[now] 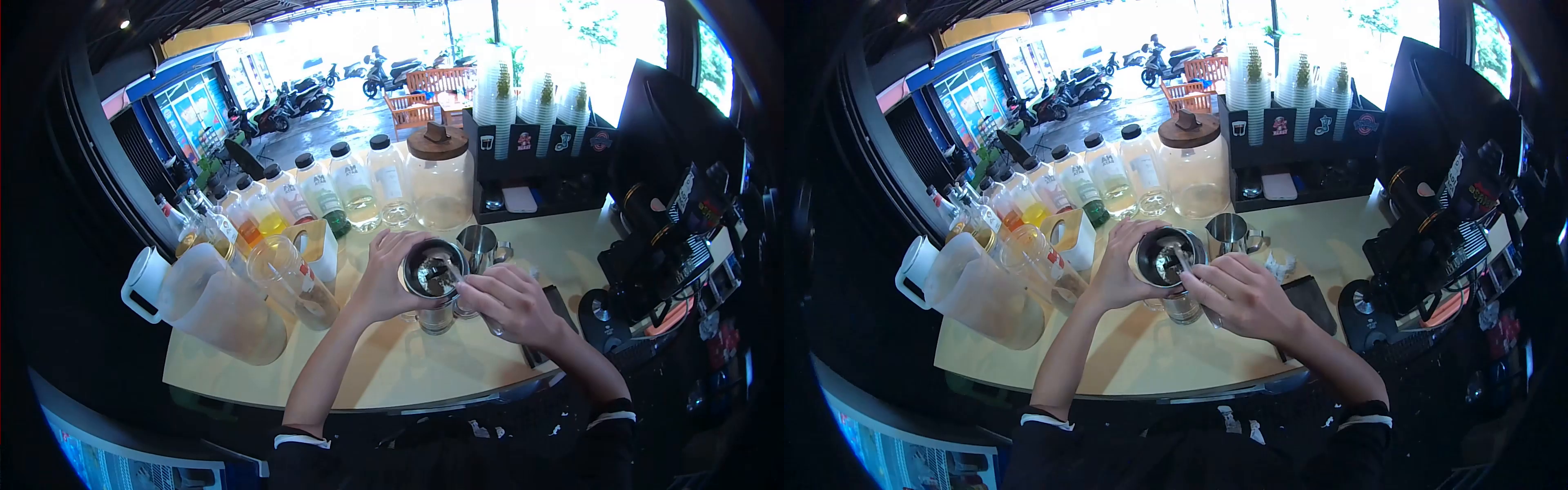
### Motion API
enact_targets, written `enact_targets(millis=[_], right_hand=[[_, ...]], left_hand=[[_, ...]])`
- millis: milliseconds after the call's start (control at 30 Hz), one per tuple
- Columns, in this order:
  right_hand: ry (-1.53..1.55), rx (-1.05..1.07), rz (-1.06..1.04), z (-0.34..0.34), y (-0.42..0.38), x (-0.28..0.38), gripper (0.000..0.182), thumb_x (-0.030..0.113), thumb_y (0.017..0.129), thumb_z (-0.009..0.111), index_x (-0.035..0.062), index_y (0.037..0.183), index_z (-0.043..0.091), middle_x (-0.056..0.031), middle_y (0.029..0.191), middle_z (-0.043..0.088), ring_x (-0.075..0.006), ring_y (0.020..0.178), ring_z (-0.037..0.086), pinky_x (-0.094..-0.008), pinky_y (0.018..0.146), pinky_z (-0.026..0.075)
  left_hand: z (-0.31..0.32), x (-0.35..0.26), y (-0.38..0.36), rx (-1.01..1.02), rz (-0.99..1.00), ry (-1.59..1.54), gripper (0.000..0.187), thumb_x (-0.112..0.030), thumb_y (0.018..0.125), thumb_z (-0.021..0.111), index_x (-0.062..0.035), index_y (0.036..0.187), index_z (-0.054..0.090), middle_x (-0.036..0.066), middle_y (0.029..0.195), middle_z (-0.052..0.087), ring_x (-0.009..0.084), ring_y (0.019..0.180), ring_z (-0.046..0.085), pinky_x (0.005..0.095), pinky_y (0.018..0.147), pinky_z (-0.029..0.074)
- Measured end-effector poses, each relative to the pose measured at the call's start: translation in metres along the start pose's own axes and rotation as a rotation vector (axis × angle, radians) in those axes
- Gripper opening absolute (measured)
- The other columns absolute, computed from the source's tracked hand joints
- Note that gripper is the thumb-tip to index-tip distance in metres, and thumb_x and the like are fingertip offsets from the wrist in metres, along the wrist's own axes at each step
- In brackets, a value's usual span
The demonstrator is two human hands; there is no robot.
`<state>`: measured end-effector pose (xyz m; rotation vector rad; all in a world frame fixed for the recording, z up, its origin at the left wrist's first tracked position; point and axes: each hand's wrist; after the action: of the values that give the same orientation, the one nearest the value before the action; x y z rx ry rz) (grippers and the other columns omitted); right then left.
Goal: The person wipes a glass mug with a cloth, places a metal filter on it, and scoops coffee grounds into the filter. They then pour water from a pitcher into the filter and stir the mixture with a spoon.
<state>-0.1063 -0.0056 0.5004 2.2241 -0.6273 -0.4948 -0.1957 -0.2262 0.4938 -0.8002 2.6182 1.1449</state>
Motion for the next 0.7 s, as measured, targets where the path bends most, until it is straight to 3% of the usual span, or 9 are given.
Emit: enact_targets(millis=[33,100,200,333,467,600,700], right_hand=[[0.013,-0.006,0.010,0.000,0.000,0.000,0.046,0.006,0.065,0.070,0.0026,0.109,0.059,-0.0070,0.094,0.060,-0.0208,0.083,0.060,-0.0340,0.076,0.049],[0.020,-0.013,-0.005,-0.001,0.000,-0.001,0.045,0.006,0.065,0.070,0.0028,0.109,0.059,-0.0071,0.095,0.060,-0.0210,0.083,0.061,-0.0345,0.076,0.050],[-0.047,-0.031,-0.004,-0.006,0.002,-0.001,0.042,0.004,0.066,0.069,0.0038,0.107,0.060,-0.0069,0.096,0.062,-0.0219,0.082,0.062,-0.0360,0.075,0.051],[0.127,0.028,-0.018,0.000,-0.003,0.000,0.046,0.007,0.066,0.069,0.0046,0.112,0.061,-0.0070,0.098,0.061,-0.0214,0.083,0.061,-0.0364,0.080,0.050],[-0.060,-0.020,-0.048,-0.011,0.004,-0.006,0.049,0.006,0.068,0.069,0.0049,0.116,0.060,-0.0054,0.092,0.061,-0.0201,0.080,0.060,-0.0353,0.075,0.051],[0.135,0.022,-0.057,-0.007,0.004,-0.001,0.051,0.006,0.068,0.070,0.0061,0.118,0.059,-0.0030,0.088,0.061,-0.0201,0.078,0.059,-0.0354,0.075,0.050],[0.047,-0.070,-0.031,-0.008,0.006,-0.006,0.050,0.005,0.069,0.069,0.0058,0.117,0.059,-0.0028,0.087,0.060,-0.0202,0.077,0.058,-0.0354,0.074,0.050]], left_hand=[[-0.001,0.002,0.001,0.001,0.003,0.000,0.083,-0.032,0.046,0.089,-0.0093,0.119,0.055,0.007,0.114,0.060,0.0263,0.110,0.054,0.0424,0.104,0.031],[-0.004,0.006,0.002,0.054,0.027,0.003,0.087,-0.037,0.049,0.087,-0.0118,0.124,0.051,0.008,0.118,0.057,0.0263,0.118,0.051,0.0521,0.111,0.020],[-0.007,0.003,0.006,0.070,0.047,-0.031,0.086,-0.035,0.049,0.087,-0.0143,0.124,0.051,0.007,0.117,0.057,0.0267,0.117,0.051,0.0528,0.112,0.019],[-0.011,0.004,0.008,0.053,0.073,-0.036,0.085,-0.034,0.050,0.087,-0.0157,0.124,0.051,0.005,0.117,0.057,0.0263,0.118,0.050,0.0525,0.111,0.020],[-0.016,-0.001,0.010,0.081,0.123,-0.031,0.083,-0.031,0.051,0.087,-0.0164,0.124,0.051,0.003,0.117,0.054,0.0253,0.117,0.049,0.0523,0.109,0.022],[-0.023,-0.005,0.013,0.085,0.170,0.019,0.077,-0.027,0.053,0.087,-0.0140,0.122,0.054,0.006,0.115,0.055,0.0263,0.114,0.050,0.0478,0.108,0.025],[-0.026,-0.006,0.013,0.089,0.162,0.027,0.077,-0.027,0.052,0.087,-0.0152,0.122,0.055,0.006,0.115,0.055,0.0264,0.114,0.050,0.0482,0.108,0.025]])
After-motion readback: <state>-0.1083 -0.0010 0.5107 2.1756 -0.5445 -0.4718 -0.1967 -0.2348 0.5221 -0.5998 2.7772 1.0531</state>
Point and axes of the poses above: each hand's wrist, its own y-axis towards the middle knuckle, its own z-axis out of the palm, x = y × z
